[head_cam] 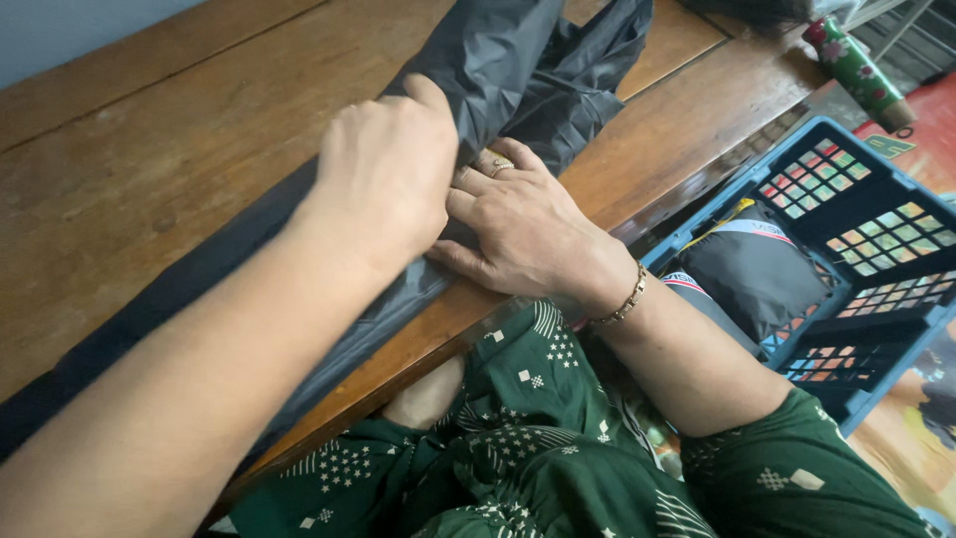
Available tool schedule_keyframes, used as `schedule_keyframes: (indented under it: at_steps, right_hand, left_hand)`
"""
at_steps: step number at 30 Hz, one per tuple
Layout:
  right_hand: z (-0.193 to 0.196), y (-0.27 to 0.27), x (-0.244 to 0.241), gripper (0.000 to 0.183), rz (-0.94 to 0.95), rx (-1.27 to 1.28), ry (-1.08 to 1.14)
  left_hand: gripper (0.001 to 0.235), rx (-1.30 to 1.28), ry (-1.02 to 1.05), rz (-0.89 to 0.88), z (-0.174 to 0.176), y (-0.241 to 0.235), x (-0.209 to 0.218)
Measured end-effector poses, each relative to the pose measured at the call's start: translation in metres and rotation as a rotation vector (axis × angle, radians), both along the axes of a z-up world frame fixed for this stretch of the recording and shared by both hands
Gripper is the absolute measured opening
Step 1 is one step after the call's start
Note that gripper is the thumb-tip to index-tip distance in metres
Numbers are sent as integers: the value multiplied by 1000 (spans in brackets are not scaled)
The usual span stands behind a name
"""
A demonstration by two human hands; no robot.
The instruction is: The person folds a large black plastic sheet on a wooden table. They repeatedly fold the sheet in half lengthwise, smooth it out, and then fold it into a compact rectangular bundle.
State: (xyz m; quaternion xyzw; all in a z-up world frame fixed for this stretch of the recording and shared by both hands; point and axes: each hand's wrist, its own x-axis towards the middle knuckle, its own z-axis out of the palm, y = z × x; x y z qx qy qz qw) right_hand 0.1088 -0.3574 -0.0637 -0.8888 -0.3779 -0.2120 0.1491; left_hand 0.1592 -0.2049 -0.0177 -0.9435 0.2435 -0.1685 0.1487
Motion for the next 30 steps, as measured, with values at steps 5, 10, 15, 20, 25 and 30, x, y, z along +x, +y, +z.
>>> schedule_keyframes:
  at_steps: [5, 10, 15, 20, 25, 30]
  right_hand:
    - [-15, -4, 7, 47, -25, -48, -12]
    - [-1, -8, 6, 47, 168, 148, -9]
    - [23, -31, 12, 38, 397, 196, 280]
    - [33, -44, 10, 47, 282, 163, 409]
    - [17, -88, 35, 42, -267, -52, 152]
    - [-4, -121, 62, 23, -101, 89, 183]
  left_hand:
    - [36, 95, -506, -129, -46, -2, -19]
    - [34, -38, -614, -314, -49, 4, -37]
    - [37, -161, -555, -383, -50, 3, -55]
    - [38, -271, -447, -380, -54, 1, -60]
    - [40, -359, -341, -495, -61, 0, -57]
    - [45, -277, -281, -493, -69, -3, -52]
